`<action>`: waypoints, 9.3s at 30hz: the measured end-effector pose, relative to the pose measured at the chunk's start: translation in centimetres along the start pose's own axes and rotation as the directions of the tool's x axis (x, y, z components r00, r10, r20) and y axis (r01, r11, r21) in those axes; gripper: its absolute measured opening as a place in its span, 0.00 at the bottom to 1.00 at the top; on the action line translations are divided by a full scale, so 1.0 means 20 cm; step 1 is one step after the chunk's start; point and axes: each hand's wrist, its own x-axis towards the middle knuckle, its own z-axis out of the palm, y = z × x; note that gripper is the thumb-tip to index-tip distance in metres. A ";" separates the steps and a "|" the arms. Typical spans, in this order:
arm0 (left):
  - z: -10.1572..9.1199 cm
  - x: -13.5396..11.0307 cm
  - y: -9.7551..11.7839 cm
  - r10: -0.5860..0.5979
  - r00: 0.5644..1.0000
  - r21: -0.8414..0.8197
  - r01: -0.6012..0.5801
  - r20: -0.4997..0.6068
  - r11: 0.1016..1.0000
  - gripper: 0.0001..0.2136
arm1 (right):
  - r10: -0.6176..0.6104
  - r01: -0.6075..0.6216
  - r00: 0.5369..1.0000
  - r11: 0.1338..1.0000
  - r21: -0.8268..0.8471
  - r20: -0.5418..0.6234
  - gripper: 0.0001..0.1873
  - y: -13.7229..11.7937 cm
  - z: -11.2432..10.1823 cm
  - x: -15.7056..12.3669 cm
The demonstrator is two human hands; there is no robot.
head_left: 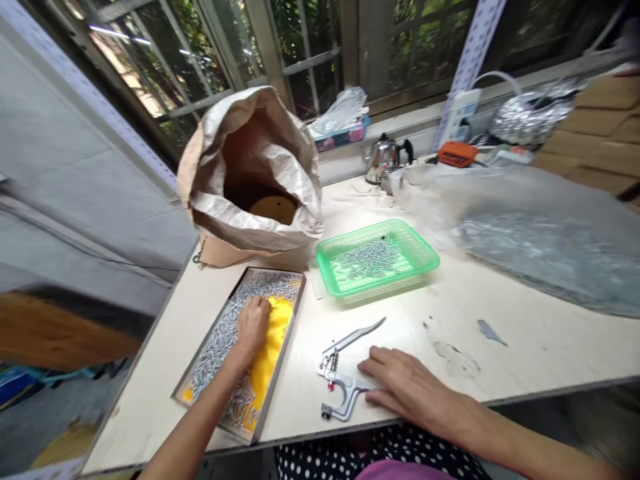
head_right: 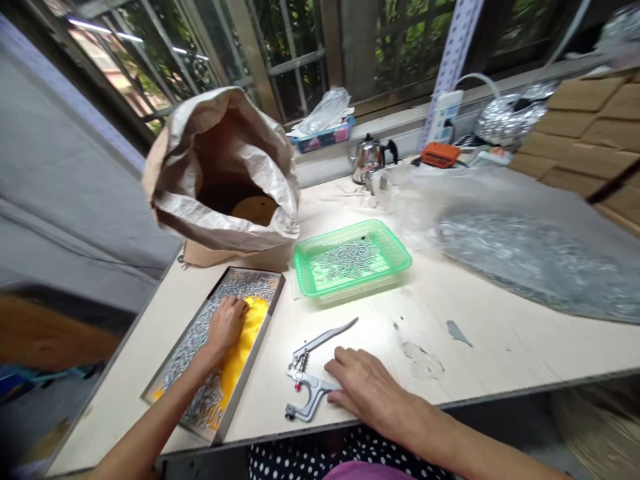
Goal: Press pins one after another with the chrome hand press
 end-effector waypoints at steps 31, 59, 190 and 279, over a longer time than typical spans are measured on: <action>-0.10 -0.57 0.55 0.085 0.778 -0.657 0.461 0.623 0.597 0.18 | 0.062 -0.063 0.998 0.974 -0.218 -0.012 0.05 0.03 0.05 -0.07; -0.11 -0.66 0.62 -0.002 0.721 -0.618 0.594 0.692 0.516 0.08 | -0.023 -0.041 0.982 0.944 -0.328 -0.189 0.12 0.18 -0.01 0.16; -0.18 -0.62 0.81 0.484 0.873 -0.288 -0.450 0.055 0.845 0.19 | -0.187 0.161 0.942 0.980 -0.113 -0.277 0.33 0.17 0.10 -0.15; 0.05 -0.05 -0.12 -0.024 0.997 -0.003 0.024 0.068 1.000 0.11 | -0.009 0.010 0.998 1.000 0.009 -0.054 0.07 0.01 0.00 0.00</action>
